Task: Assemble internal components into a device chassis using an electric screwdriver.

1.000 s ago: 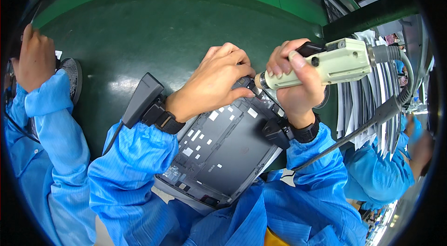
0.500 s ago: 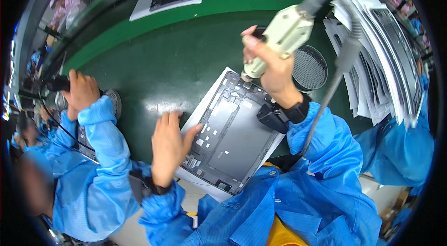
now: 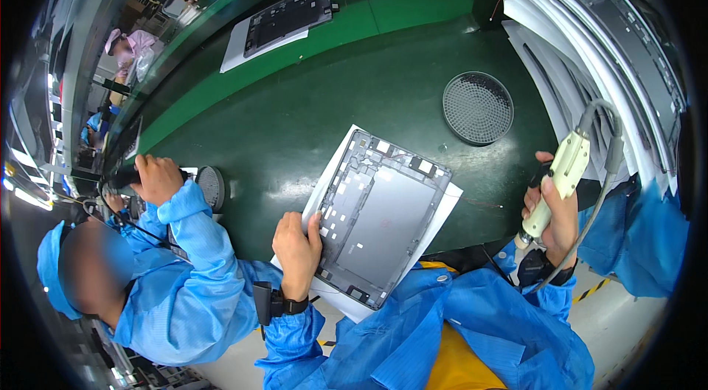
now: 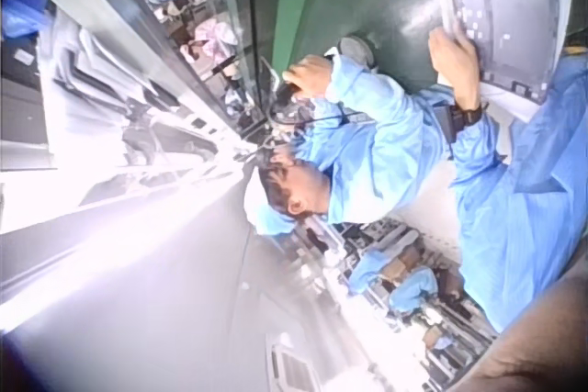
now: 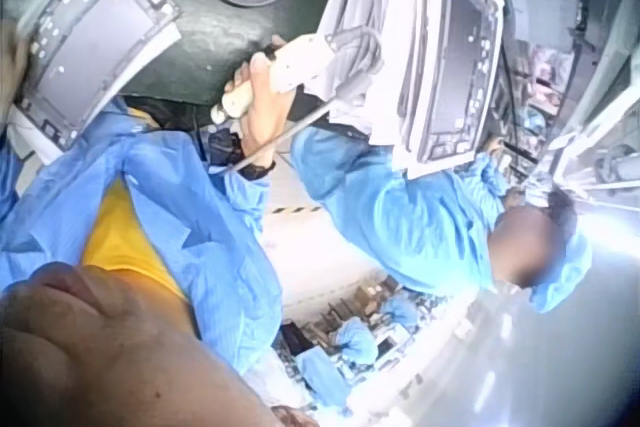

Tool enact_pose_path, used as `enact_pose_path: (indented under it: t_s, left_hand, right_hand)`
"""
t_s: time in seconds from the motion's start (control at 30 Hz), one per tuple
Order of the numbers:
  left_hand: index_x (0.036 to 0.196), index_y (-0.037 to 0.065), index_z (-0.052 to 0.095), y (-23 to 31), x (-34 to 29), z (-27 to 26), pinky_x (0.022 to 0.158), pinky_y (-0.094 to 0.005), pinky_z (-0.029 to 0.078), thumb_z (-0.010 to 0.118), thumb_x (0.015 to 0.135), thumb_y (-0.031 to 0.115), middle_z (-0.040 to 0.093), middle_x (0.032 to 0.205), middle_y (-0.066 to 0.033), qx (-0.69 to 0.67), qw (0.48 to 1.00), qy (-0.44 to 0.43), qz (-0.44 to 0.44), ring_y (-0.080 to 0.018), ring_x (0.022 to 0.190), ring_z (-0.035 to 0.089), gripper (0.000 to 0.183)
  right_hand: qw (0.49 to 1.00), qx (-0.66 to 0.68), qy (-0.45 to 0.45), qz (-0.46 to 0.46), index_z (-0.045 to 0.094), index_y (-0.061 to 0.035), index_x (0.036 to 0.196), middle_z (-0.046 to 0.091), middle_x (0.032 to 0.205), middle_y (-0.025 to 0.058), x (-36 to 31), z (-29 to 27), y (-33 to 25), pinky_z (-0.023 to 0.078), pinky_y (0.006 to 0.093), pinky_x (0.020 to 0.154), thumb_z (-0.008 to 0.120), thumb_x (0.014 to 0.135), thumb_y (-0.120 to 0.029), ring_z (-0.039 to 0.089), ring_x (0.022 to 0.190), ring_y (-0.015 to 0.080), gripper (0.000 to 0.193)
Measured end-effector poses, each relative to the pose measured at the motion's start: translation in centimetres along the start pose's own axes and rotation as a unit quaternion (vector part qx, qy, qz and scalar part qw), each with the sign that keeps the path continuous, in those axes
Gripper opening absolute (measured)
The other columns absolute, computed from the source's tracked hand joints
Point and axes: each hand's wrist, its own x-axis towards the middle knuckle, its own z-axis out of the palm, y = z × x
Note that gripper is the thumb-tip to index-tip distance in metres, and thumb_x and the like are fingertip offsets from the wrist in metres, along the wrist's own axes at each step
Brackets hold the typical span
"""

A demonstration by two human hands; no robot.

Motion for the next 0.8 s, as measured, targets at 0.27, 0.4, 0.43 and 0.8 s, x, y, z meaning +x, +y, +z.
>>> enact_pose_path:
  t_s: [0.27,0.4,0.43,0.8]
  left_hand:
    - [0.072,0.003,0.046,0.1,0.9,0.4,0.043,-0.0469,0.037,0.057,0.087,0.021,0.051,0.05,-0.0201,0.009,0.999,0.014,-0.049,-0.0404,0.045,0.052,0.026]
    - [0.079,0.002,0.055,-0.8,7.8,1.5,0.048,-0.0485,0.038,0.053,0.09,0.024,0.053,0.057,-0.0236,-0.035,0.998,0.043,-0.022,-0.0437,0.054,0.052,0.025]
    - [0.079,0.001,0.056,-0.5,10.1,1.8,0.052,-0.0479,0.039,0.052,0.09,0.025,0.054,0.06,-0.0237,-0.055,0.997,0.047,-0.016,-0.0435,0.058,0.053,0.027]
    - [0.087,-0.001,0.061,8.5,36.9,12.3,0.074,-0.0474,0.046,0.055,0.086,0.033,0.062,0.085,-0.0259,-0.207,0.975,0.064,-0.039,-0.0437,0.087,0.059,0.034]
  right_hand:
    - [0.995,-0.069,0.053,-0.05,0.043,0.002,0.115,0.048,0.063,0.0025,-1.4,-2.2,3.2,0.042,0.0234,0.042,0.06,0.083,-0.023,0.048,0.047,0.0098,0.044]
    - [0.992,-0.107,0.05,-0.041,0.042,0.0044,0.112,0.054,0.084,0.0113,-0.6,-3.5,4.3,0.045,0.0248,0.042,0.062,0.079,-0.017,0.05,0.048,0.0114,0.044]
    - [0.991,-0.104,0.055,-0.058,0.04,0.0049,0.113,0.052,0.092,0.0139,-0.8,-3.7,4.6,0.045,0.025,0.043,0.062,0.078,-0.015,0.05,0.048,0.012,0.046]
    - [0.981,-0.124,0.121,-0.083,0.034,0.0084,0.116,0.05,0.095,0.0183,-0.9,-3.0,4.8,0.045,0.0257,0.041,0.063,0.076,-0.021,0.052,0.046,0.0156,0.058]
